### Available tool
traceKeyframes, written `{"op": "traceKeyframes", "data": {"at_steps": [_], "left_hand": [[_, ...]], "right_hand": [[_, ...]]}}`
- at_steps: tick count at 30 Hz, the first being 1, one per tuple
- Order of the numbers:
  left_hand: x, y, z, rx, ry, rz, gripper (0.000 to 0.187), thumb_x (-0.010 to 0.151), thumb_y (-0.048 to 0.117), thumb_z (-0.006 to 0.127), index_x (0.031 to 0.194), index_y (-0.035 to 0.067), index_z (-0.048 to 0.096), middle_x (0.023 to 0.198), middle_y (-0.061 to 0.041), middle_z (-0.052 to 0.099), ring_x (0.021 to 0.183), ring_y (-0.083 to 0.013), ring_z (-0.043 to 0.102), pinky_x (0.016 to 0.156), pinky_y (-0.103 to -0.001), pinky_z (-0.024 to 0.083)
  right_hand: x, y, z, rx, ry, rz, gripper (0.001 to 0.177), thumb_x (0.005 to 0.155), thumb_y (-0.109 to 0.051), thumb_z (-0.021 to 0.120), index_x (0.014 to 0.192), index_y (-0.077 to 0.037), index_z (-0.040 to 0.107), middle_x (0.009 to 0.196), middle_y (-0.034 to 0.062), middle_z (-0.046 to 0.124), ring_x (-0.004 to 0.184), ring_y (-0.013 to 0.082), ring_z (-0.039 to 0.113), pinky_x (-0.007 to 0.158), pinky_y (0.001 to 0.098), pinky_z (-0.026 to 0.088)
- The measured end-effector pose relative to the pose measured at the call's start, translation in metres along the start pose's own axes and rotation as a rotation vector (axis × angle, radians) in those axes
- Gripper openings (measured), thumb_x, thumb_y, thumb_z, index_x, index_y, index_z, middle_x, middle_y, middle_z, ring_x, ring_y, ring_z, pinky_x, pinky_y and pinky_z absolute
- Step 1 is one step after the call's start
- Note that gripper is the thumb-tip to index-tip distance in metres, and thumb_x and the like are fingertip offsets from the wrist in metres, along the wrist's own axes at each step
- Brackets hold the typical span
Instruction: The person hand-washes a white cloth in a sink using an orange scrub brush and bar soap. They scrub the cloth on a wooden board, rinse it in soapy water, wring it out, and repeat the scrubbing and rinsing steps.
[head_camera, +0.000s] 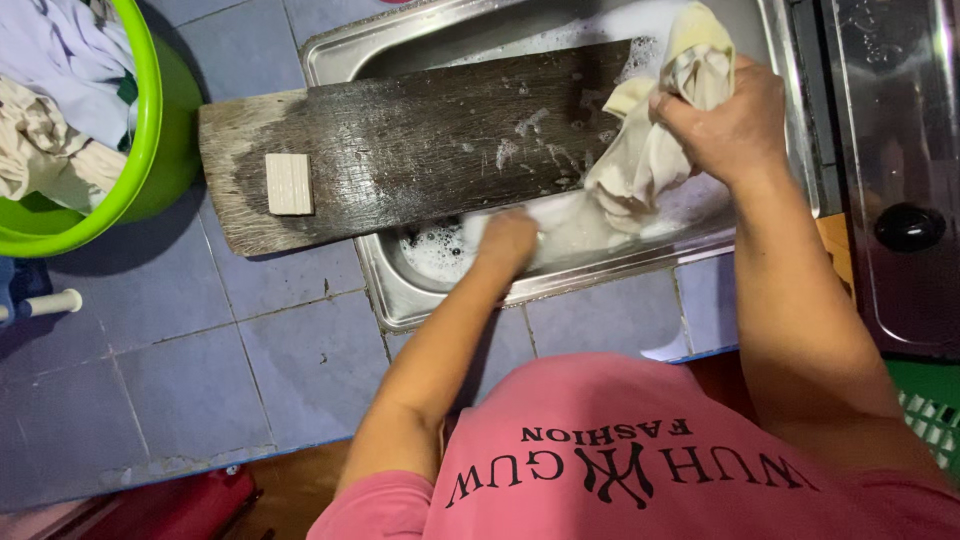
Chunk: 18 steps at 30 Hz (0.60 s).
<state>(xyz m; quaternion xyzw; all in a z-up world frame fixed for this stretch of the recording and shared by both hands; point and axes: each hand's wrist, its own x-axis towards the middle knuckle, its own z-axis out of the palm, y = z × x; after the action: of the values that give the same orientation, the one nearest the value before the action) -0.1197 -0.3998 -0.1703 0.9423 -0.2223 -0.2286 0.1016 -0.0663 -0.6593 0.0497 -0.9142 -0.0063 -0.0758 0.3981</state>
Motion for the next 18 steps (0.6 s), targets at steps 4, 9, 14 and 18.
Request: {"op": "traceKeyframes", "data": {"at_steps": [4, 9, 14, 18], "left_hand": [[-0.001, -0.053, -0.003, -0.051, -0.160, -0.328, 0.031, 0.100, 0.016, 0.050, 0.115, 0.004, 0.075, 0.124, -0.022, 0.070, 0.115, -0.0360, 0.068, 0.095, -0.048, 0.055], [-0.021, -0.053, -0.028, -0.017, -0.050, -0.404, 0.033, 0.092, 0.021, 0.054, 0.114, 0.009, 0.076, 0.129, -0.016, 0.067, 0.119, -0.0340, 0.064, 0.097, -0.044, 0.052], [-0.022, 0.007, -0.028, 0.228, -0.210, -0.298, 0.034, 0.093, 0.020, 0.056, 0.120, 0.007, 0.071, 0.131, -0.014, 0.064, 0.119, -0.0299, 0.063, 0.095, -0.038, 0.050], [-0.005, -0.004, 0.011, 0.052, -0.097, -0.320, 0.032, 0.092, 0.016, 0.057, 0.116, 0.000, 0.072, 0.123, -0.017, 0.068, 0.114, -0.0305, 0.067, 0.091, -0.040, 0.055]], "right_hand": [[-0.001, 0.001, 0.005, -0.203, -0.026, 0.072, 0.037, 0.089, -0.037, 0.091, 0.108, -0.008, 0.077, 0.100, 0.0094, 0.077, 0.089, 0.0244, 0.074, 0.079, 0.0385, 0.057], [-0.006, 0.013, 0.021, -0.274, -0.509, 0.426, 0.068, 0.069, -0.046, 0.091, 0.126, -0.017, 0.067, 0.113, 0.0092, 0.073, 0.104, 0.0287, 0.071, 0.096, 0.0408, 0.055], [-0.039, 0.044, 0.081, -0.326, -0.803, -0.006, 0.086, 0.061, -0.040, 0.097, 0.133, -0.012, 0.060, 0.135, 0.0201, 0.057, 0.126, 0.0405, 0.051, 0.105, 0.0489, 0.039], [-0.063, 0.080, 0.135, -0.348, -0.993, 0.067, 0.061, 0.072, -0.030, 0.087, 0.127, -0.018, 0.065, 0.136, 0.0139, 0.062, 0.128, 0.0340, 0.056, 0.108, 0.0422, 0.045]]}}
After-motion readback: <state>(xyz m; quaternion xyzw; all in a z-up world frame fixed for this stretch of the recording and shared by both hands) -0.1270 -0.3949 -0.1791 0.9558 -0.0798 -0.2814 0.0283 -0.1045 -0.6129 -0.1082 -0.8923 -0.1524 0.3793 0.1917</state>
